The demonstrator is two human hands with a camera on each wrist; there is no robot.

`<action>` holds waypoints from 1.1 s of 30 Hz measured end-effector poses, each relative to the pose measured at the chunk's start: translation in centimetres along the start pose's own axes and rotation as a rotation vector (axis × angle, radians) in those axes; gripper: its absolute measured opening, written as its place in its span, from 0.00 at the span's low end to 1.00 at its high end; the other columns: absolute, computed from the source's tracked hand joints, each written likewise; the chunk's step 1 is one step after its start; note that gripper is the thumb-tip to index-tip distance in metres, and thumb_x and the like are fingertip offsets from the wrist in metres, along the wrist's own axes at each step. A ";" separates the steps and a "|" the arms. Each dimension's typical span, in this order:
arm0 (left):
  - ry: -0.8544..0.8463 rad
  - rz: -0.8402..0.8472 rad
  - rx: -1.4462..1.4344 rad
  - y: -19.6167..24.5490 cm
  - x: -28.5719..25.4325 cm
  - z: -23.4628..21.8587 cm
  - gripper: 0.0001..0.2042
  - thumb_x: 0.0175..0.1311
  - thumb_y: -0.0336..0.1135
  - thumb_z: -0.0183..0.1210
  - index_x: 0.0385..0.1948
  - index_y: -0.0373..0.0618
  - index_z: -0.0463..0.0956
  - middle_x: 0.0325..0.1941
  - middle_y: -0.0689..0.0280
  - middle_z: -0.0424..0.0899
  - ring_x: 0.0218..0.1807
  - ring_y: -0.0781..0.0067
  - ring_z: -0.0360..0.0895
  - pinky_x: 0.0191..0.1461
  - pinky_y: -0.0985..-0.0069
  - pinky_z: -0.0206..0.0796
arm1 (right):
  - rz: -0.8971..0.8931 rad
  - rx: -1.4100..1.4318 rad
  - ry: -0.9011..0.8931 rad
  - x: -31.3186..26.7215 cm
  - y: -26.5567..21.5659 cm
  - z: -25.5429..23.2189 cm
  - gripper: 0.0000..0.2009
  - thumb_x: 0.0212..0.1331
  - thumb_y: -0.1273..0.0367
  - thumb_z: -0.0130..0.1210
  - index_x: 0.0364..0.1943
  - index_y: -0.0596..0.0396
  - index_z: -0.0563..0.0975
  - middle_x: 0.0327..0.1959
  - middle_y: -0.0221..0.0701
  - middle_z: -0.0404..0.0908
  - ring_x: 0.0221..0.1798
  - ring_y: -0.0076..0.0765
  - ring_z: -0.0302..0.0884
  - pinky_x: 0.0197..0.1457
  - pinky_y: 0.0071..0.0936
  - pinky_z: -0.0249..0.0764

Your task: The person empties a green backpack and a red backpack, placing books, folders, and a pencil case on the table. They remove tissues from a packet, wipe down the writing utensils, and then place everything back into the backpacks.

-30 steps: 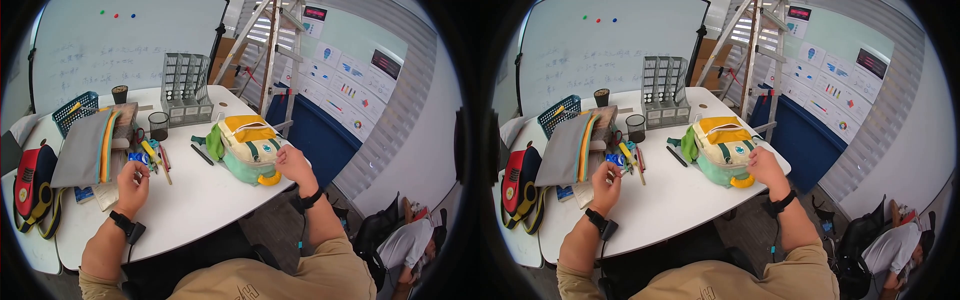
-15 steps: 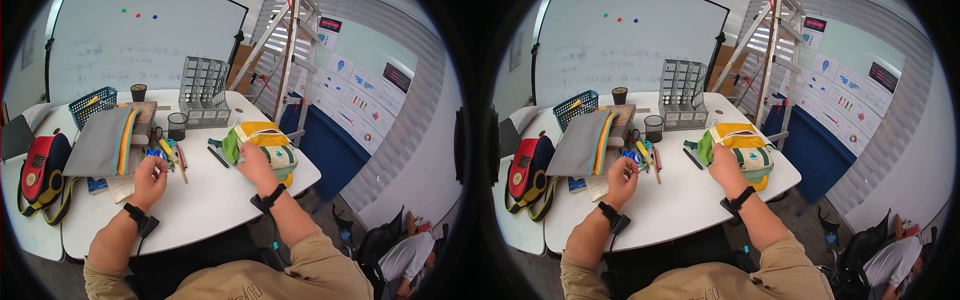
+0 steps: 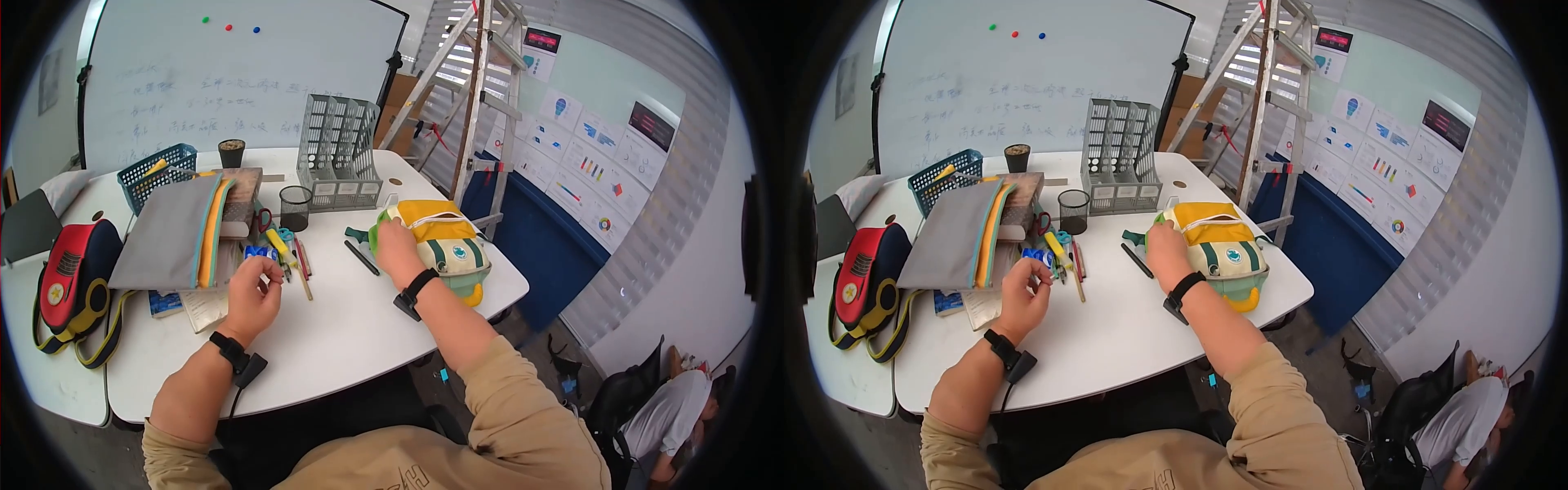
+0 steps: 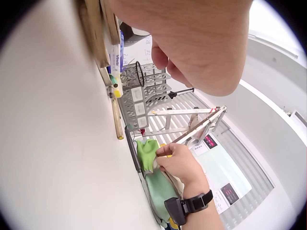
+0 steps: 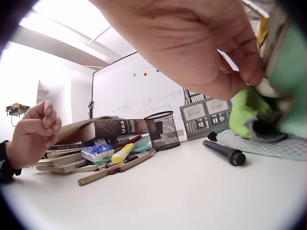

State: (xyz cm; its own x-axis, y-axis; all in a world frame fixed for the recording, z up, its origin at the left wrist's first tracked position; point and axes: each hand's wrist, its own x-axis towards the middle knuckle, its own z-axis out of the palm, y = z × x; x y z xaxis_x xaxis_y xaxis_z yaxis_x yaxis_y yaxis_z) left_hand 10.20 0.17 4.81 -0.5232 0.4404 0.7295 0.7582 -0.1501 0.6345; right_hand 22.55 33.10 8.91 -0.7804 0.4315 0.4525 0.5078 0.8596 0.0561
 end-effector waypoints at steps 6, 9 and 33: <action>0.010 0.003 0.013 -0.1 0.2 -0.1 0.10 0.62 0.14 0.58 0.39 0.41 0.79 0.39 0.64 0.85 0.40 0.72 0.85 0.37 0.76 0.75 | -0.025 0.111 0.074 -1.2 1.5 -0.2 0.11 0.66 0.71 0.66 0.48 0.63 0.83 0.50 0.52 0.86 0.48 0.62 0.89 0.53 0.49 0.87; 0.026 -0.003 0.009 -0.2 0.2 -0.3 0.10 0.62 0.14 0.59 0.39 0.40 0.79 0.38 0.64 0.84 0.40 0.71 0.85 0.38 0.76 0.75 | -0.036 0.284 0.088 -5.7 1.7 -6.2 0.09 0.68 0.67 0.67 0.43 0.60 0.85 0.44 0.47 0.88 0.45 0.60 0.88 0.49 0.50 0.84; 0.036 -0.015 0.028 -0.9 0.3 -0.4 0.09 0.63 0.15 0.60 0.40 0.41 0.79 0.39 0.64 0.84 0.38 0.73 0.83 0.37 0.76 0.74 | -0.171 0.133 0.184 -10.0 14.8 -10.4 0.41 0.59 0.87 0.58 0.82 0.54 0.68 0.81 0.48 0.73 0.84 0.57 0.71 0.82 0.45 0.76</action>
State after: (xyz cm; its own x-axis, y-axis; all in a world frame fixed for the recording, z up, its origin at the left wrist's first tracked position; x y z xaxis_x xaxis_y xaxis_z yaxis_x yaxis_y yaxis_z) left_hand 9.21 0.10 4.48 -0.5481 0.4107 0.7287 0.7605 -0.1181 0.6386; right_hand 41.65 38.65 14.49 -0.7653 0.2305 0.6010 0.3123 0.9494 0.0335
